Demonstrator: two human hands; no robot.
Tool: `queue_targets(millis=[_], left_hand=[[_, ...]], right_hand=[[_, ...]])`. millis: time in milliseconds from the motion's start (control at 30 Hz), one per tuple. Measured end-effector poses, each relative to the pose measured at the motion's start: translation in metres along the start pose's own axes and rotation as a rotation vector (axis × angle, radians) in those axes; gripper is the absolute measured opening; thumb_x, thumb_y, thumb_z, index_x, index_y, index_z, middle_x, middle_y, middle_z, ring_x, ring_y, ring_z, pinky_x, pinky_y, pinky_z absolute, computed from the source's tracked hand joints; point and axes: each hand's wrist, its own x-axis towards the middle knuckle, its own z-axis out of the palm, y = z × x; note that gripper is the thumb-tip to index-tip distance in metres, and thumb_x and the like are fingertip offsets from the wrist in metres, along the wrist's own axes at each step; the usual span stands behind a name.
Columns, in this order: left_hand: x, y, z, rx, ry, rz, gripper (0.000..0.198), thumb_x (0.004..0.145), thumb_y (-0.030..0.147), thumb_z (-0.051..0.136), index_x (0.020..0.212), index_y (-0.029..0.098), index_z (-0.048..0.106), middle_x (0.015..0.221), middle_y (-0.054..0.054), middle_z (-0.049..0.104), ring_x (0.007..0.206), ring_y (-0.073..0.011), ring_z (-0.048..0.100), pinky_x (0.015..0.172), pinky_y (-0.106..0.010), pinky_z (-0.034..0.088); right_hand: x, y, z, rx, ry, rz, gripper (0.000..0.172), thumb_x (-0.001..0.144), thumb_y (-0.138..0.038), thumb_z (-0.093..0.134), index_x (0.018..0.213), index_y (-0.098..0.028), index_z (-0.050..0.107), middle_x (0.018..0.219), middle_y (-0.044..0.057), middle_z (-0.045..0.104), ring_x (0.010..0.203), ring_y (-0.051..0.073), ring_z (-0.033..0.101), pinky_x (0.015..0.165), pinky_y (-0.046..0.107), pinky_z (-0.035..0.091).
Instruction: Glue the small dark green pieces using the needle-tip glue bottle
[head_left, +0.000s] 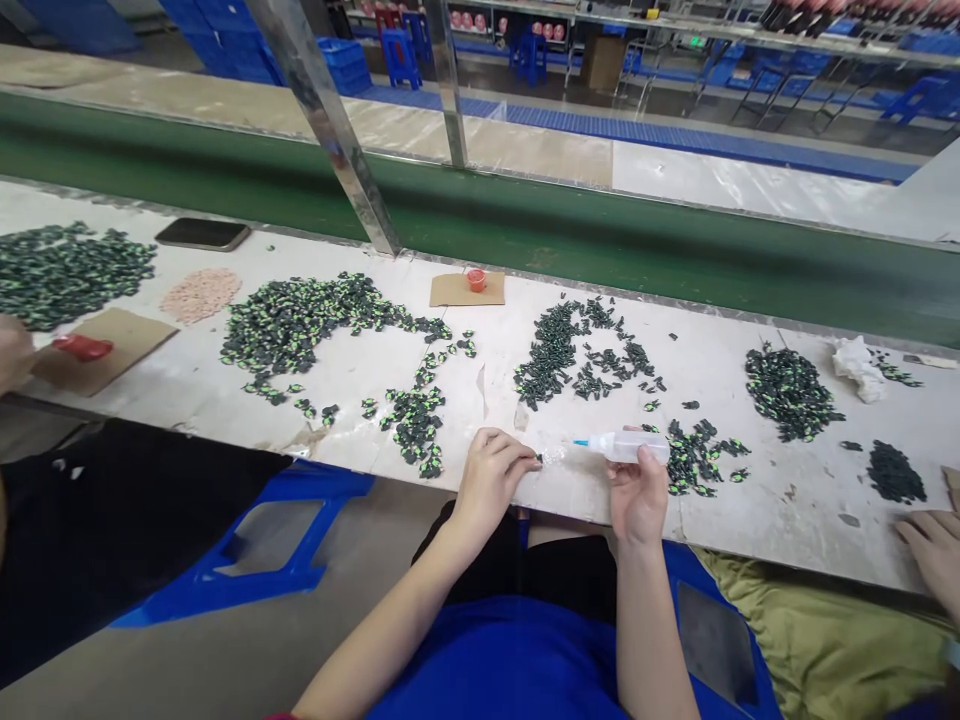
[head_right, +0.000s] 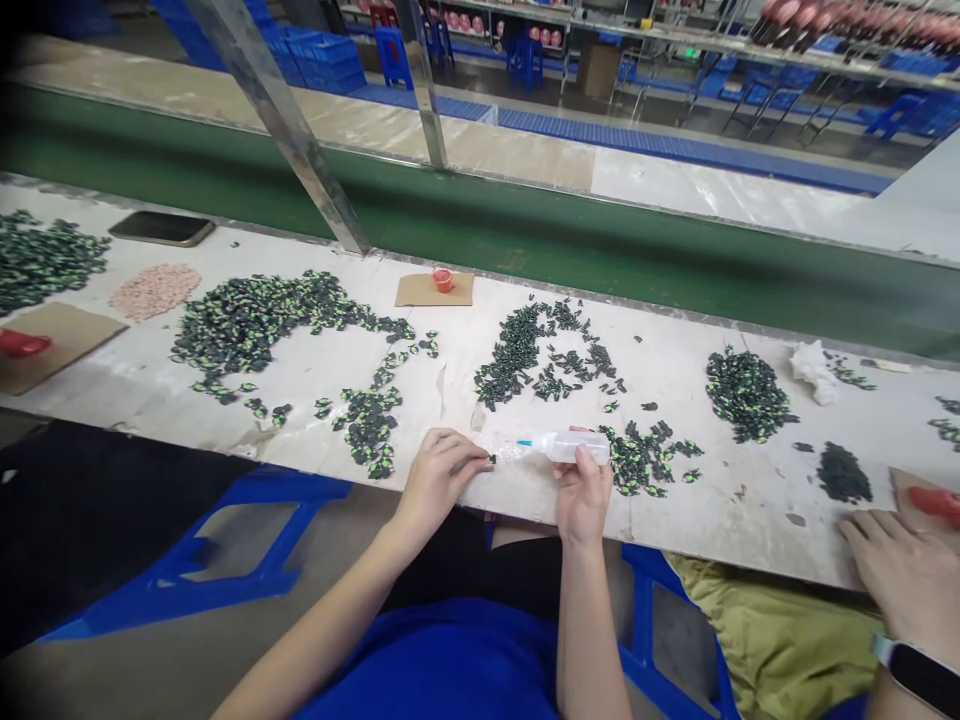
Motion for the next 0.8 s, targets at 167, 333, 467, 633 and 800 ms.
queue_targets(millis=[167, 333, 467, 633, 800], left_hand=[[-0.007, -0.003, -0.004, 0.035, 0.011, 0.040, 0.018, 0.082, 0.017, 0.067, 0.098, 0.022, 0.071, 0.091, -0.006, 0.073, 0.096, -0.0240, 0.059, 0.083, -0.041, 0.052], [-0.006, -0.001, -0.005, 0.040, -0.024, -0.030, 0.015, 0.082, 0.015, 0.066, 0.093, 0.023, 0.072, 0.091, -0.005, 0.074, 0.092, -0.0226, 0.067, 0.081, -0.039, 0.051], [-0.007, 0.003, -0.006, 0.022, 0.001, -0.066, 0.010, 0.082, 0.018, 0.067, 0.087, 0.023, 0.073, 0.089, -0.004, 0.074, 0.085, -0.0204, 0.069, 0.080, -0.036, 0.051], [-0.008, 0.004, -0.005, 0.025, 0.024, -0.065, 0.008, 0.083, 0.022, 0.065, 0.086, 0.023, 0.072, 0.088, -0.003, 0.075, 0.086, -0.0198, 0.069, 0.080, -0.036, 0.050], [-0.008, 0.004, -0.005, 0.043, 0.035, -0.058, 0.007, 0.083, 0.021, 0.066, 0.086, 0.023, 0.072, 0.088, -0.002, 0.076, 0.086, -0.0191, 0.069, 0.079, -0.035, 0.048]], right_hand=[[-0.006, 0.005, 0.002, -0.210, -0.031, -0.050, 0.033, 0.069, -0.048, 0.070, 0.080, -0.018, 0.059, 0.063, -0.003, 0.056, 0.048, 0.009, 0.045, 0.044, 0.022, 0.038], [-0.013, 0.005, 0.007, -0.402, -0.043, -0.108, 0.031, 0.069, -0.046, 0.069, 0.067, -0.016, 0.061, 0.058, 0.000, 0.059, 0.052, 0.013, 0.052, 0.053, 0.027, 0.044], [-0.014, 0.003, 0.008, -0.471, -0.040, -0.098, 0.031, 0.068, -0.044, 0.069, 0.058, -0.017, 0.059, 0.052, 0.000, 0.056, 0.051, 0.015, 0.052, 0.053, 0.028, 0.046], [-0.015, 0.000, 0.010, -0.489, -0.067, -0.097, 0.029, 0.069, -0.043, 0.068, 0.058, -0.016, 0.061, 0.051, 0.000, 0.056, 0.049, 0.015, 0.052, 0.052, 0.028, 0.046], [-0.014, -0.002, 0.011, -0.497, -0.071, -0.089, 0.030, 0.069, -0.043, 0.067, 0.057, -0.016, 0.062, 0.050, -0.001, 0.055, 0.049, 0.014, 0.051, 0.051, 0.028, 0.045]])
